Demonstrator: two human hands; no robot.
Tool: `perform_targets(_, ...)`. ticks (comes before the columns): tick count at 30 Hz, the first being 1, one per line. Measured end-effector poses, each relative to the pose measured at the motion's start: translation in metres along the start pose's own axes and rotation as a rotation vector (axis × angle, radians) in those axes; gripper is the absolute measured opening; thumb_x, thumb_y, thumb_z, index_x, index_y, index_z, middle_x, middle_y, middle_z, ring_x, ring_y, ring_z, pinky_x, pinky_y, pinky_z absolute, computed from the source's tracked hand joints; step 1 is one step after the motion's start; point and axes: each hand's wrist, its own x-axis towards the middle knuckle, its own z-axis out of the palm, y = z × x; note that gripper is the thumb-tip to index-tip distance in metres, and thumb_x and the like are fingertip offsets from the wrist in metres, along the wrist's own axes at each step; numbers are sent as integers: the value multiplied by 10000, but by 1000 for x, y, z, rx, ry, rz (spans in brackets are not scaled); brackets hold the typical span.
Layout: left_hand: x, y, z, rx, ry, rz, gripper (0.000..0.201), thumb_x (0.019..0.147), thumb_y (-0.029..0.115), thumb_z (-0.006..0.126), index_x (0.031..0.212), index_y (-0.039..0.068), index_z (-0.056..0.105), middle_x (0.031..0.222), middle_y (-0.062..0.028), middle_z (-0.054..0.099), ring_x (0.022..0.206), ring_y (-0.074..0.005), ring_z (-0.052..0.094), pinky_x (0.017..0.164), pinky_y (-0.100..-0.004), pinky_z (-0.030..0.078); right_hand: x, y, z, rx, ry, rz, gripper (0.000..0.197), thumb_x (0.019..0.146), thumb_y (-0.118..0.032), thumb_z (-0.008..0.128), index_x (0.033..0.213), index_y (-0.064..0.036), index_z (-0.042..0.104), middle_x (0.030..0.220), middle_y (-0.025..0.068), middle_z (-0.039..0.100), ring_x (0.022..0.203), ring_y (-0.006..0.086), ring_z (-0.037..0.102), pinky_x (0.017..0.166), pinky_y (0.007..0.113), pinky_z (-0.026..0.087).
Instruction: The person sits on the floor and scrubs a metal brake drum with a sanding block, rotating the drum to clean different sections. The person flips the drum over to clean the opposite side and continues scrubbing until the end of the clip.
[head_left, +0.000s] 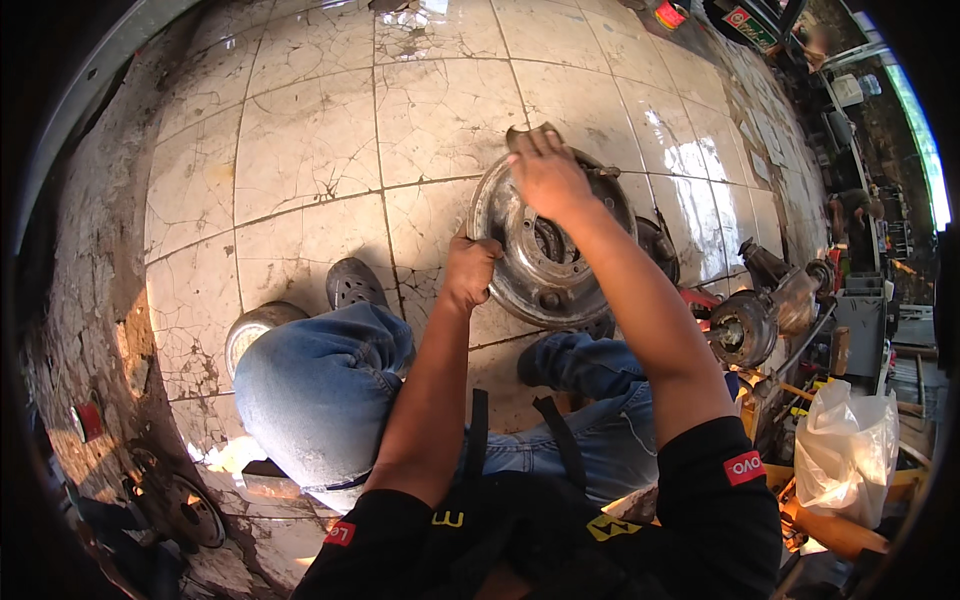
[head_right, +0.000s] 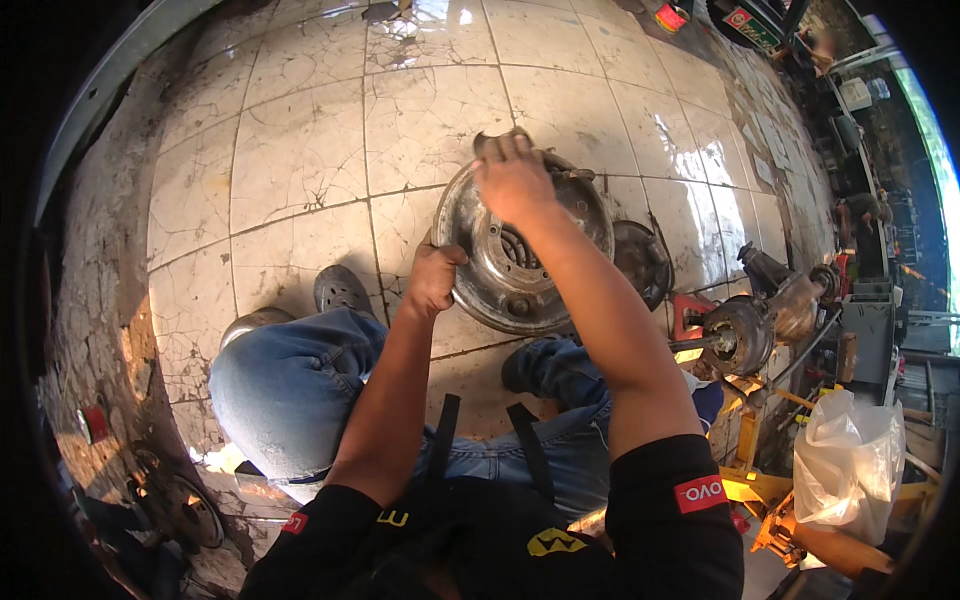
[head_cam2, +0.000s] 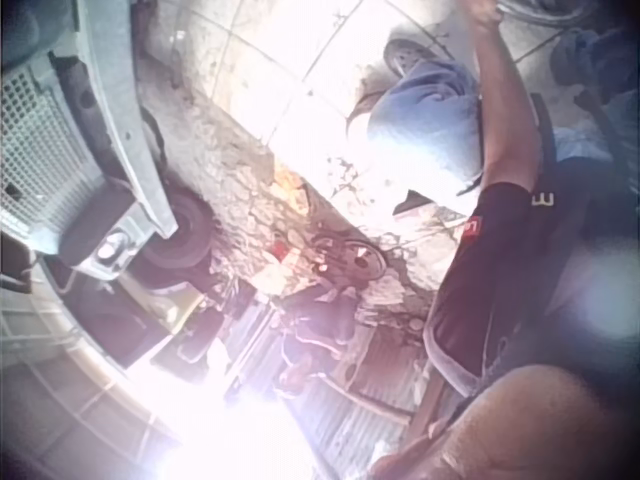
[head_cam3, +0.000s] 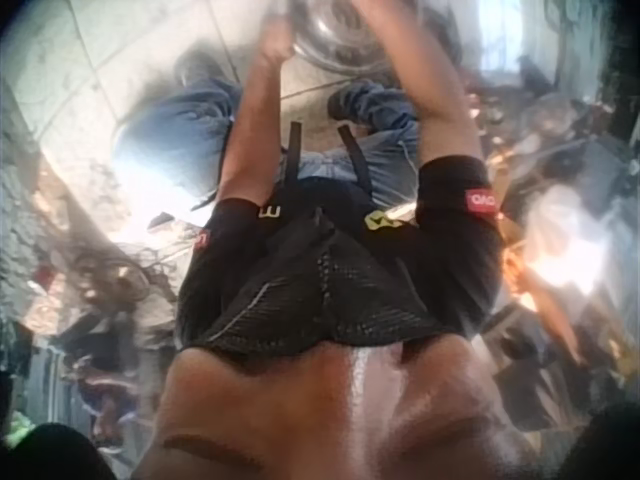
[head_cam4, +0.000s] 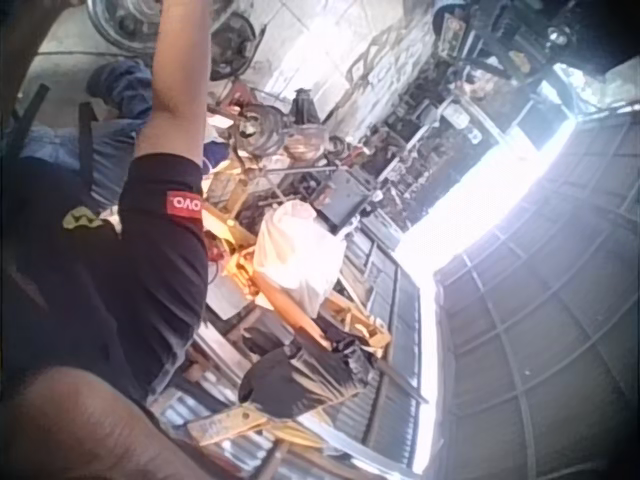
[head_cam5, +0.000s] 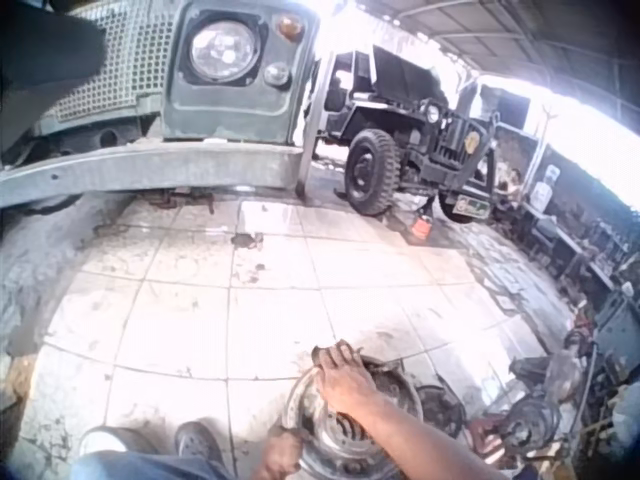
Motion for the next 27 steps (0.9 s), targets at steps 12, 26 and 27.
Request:
perform_targets(12,2,5,-8,-26,-9,-67,428,710,-71,527,1134,-48,576,900,-115,631,712,-220,600,624,-330,519,-6,-28,-39,76,-249,-300,565,1042,-411,145,1428,-102,419,1532,132,321,1458,273,206,1203,421,144)
perform_targets(26,1,3,-1,-6,-18,-7,399,718,-62,552,1114,-36,595,911,-104,644,747,-198,591,663,-306,495,11,-27,-31,112,-417,-234,864,963,-597,-37,1358,-45,497,1461,174,417,1406,287,319,1194,446,195)
perform_targets(27,1,2,-4,-41,-15,-22,396,720,-62,554,1112,-33,598,909,-101,645,746,-194,589,664,-303,492,10,-27,-30,134,-376,-257,861,967,-592,-33,1348,-34,501,1453,176,426,1398,293,332,1193,445,201)
